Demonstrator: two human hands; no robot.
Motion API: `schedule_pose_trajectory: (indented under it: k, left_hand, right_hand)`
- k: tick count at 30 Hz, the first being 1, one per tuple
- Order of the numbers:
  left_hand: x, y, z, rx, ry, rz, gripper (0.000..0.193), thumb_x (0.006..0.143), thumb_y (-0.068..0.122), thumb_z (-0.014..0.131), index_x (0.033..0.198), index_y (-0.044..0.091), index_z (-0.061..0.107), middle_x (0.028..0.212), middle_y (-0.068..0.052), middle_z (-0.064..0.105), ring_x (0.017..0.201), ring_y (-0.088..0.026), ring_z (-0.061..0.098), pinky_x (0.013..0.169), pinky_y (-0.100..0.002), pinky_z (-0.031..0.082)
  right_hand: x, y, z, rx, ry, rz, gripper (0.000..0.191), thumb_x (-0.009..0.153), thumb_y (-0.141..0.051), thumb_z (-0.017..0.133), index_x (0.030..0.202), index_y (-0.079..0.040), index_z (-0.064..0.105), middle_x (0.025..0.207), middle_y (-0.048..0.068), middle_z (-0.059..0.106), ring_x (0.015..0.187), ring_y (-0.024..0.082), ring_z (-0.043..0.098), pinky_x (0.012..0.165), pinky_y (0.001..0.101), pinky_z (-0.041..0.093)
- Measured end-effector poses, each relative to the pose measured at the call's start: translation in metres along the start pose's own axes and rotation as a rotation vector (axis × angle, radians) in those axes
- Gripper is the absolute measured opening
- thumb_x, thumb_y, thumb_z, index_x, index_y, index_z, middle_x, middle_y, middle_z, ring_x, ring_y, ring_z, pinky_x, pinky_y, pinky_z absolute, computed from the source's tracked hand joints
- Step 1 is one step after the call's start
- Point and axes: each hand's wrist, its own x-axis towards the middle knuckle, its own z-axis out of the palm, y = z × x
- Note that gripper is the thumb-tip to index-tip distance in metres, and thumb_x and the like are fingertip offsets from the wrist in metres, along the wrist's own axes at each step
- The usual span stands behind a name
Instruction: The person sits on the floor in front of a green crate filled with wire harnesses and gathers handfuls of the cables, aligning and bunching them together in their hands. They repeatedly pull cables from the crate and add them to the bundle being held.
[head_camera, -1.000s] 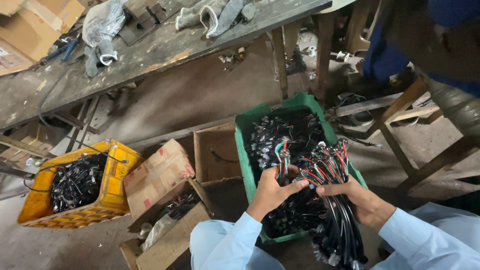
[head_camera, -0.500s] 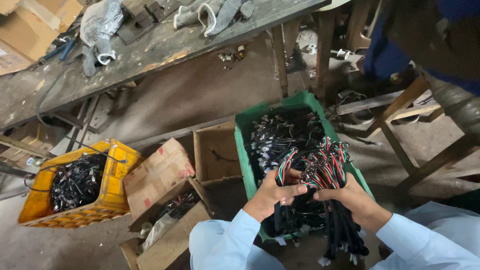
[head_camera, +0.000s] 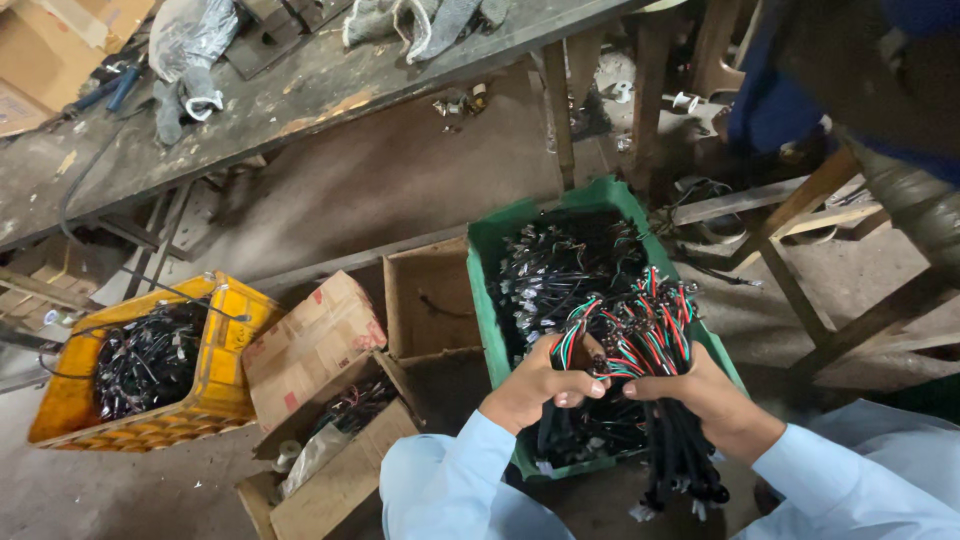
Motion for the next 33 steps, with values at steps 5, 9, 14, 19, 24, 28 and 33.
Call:
schedule_pose_trajectory:
  k: [5, 9, 14, 19, 24, 28, 33]
  left_hand:
    - [-0.006, 0.009, -0.001, -0.149, -0.058, -0.046, 0.027, 0.078, 0.004, 0.075, 0.103, 0.001, 0.066, 0.089, -0.009, 0.069, 0.053, -0.003, 0.044, 0.047, -0.020, 0.033]
    - [-0.006, 0.006, 0.003, -0.072, 0.070, -0.084, 0.022, 0.084, 0.010, 0.079, 0.099, 0.003, 0.065, 0.087, -0.007, 0.069, 0.052, -0.003, 0.044, 0.046, -0.021, 0.033]
    - [-0.002, 0.001, -0.007, 0.129, 0.113, -0.096, 0.026, 0.078, 0.005, 0.083, 0.099, 0.003, 0.068, 0.086, -0.002, 0.066, 0.058, -0.002, 0.048, 0.046, -0.020, 0.031]
    - [0.001, -0.008, -0.017, 0.419, 0.006, 0.070, 0.023, 0.076, 0.001, 0.084, 0.096, -0.001, 0.073, 0.089, -0.005, 0.073, 0.080, -0.009, 0.066, 0.074, -0.024, 0.053]
    - [0.004, -0.012, -0.014, 0.322, 0.111, 0.088, 0.025, 0.076, 0.002, 0.084, 0.098, -0.004, 0.073, 0.089, -0.005, 0.073, 0.081, -0.010, 0.067, 0.076, -0.027, 0.053]
    - [0.006, -0.016, -0.011, -0.092, 0.188, 0.097, 0.038, 0.086, 0.006, 0.072, 0.123, -0.005, 0.068, 0.077, -0.004, 0.059, 0.055, -0.005, 0.042, 0.050, -0.024, 0.034]
    - [0.014, -0.025, -0.026, -0.564, 0.240, 0.132, 0.049, 0.075, 0.010, 0.052, 0.121, -0.005, 0.061, 0.103, -0.017, 0.072, 0.055, -0.012, 0.047, 0.051, -0.026, 0.039]
  right_hand:
    - [-0.005, -0.008, -0.001, 0.175, -0.108, 0.048, 0.052, 0.067, 0.007, 0.079, 0.117, -0.006, 0.069, 0.102, 0.004, 0.075, 0.090, 0.014, 0.067, 0.076, 0.0318, 0.052]
    - [-0.007, -0.009, 0.000, 0.202, -0.112, 0.016, 0.055, 0.067, 0.008, 0.077, 0.119, -0.005, 0.069, 0.106, 0.004, 0.076, 0.098, 0.014, 0.068, 0.086, 0.0305, 0.052]
    - [-0.008, -0.010, -0.002, 0.067, -0.110, 0.006, 0.061, 0.060, 0.009, 0.081, 0.118, -0.004, 0.070, 0.104, 0.004, 0.075, 0.097, 0.016, 0.068, 0.083, 0.0335, 0.053]
    - [-0.005, -0.010, -0.008, -0.062, -0.134, 0.169, 0.060, 0.060, 0.005, 0.082, 0.117, -0.007, 0.067, 0.095, 0.005, 0.073, 0.088, 0.018, 0.066, 0.075, 0.0367, 0.052]
    - [-0.003, -0.005, -0.012, -0.003, -0.157, 0.189, 0.054, 0.064, 0.004, 0.080, 0.116, -0.002, 0.068, 0.090, 0.008, 0.072, 0.081, 0.018, 0.067, 0.072, 0.0348, 0.053]
    - [-0.003, -0.004, -0.009, 0.159, -0.026, 0.185, 0.045, 0.073, -0.001, 0.079, 0.116, -0.001, 0.067, 0.082, 0.008, 0.069, 0.068, 0.021, 0.065, 0.063, 0.0379, 0.053]
    - [-0.005, -0.006, -0.006, 0.362, 0.047, 0.123, 0.023, 0.081, -0.010, 0.074, 0.100, -0.006, 0.062, 0.075, 0.007, 0.066, 0.064, 0.021, 0.067, 0.057, 0.0357, 0.053]
